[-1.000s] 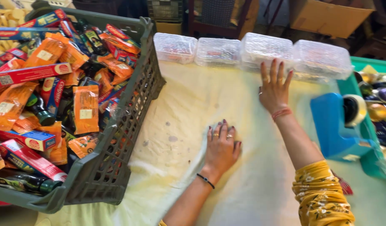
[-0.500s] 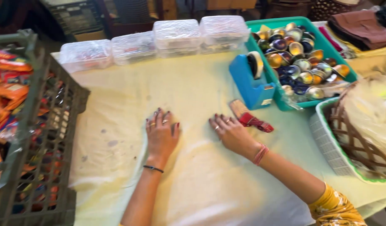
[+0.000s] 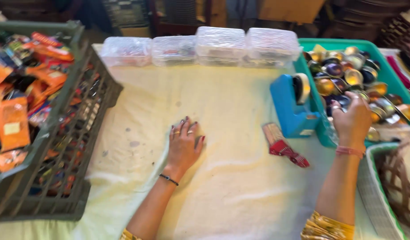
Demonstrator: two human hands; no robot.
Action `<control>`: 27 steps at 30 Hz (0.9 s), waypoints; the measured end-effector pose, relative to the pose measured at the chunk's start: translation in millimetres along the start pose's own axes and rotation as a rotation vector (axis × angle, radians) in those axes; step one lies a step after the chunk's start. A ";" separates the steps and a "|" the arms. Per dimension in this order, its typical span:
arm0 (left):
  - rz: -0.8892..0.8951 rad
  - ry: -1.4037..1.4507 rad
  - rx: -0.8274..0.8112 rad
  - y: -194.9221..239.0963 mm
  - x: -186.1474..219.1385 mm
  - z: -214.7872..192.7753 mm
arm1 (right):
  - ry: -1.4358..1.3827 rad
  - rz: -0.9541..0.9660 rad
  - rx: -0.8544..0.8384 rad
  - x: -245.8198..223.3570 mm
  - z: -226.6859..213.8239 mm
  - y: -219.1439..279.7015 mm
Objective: The person wraps a small plastic container with bubble wrap and secures it with tape. They then pick up small packaged items from a crate and wrap them individually in a red patterned cloth.
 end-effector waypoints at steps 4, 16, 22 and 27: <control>0.042 0.025 0.003 -5.9 -0.2 -12.1 | -0.212 -0.111 0.038 -11.1 -0.7 4.8; -0.190 -0.436 0.629 10.4 -68.2 -273.8 | -0.780 -0.678 -0.462 -322.5 -24.6 160.4; -0.479 -0.499 0.622 20.9 -120.0 -264.3 | -0.629 -1.000 -0.569 -351.0 -28.2 210.2; -0.613 -0.926 0.596 9.0 -107.8 -264.9 | -0.655 -0.968 -0.582 -344.7 -22.9 207.8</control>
Point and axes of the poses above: each hand's wrist, its own y-axis away from the middle knuckle, its own z-axis out of the palm, x = y × z, the point moved 6 cm from there along -y, towards the middle knuckle, and after that the axes turned 3 degrees about z, right-handed, at the moved point
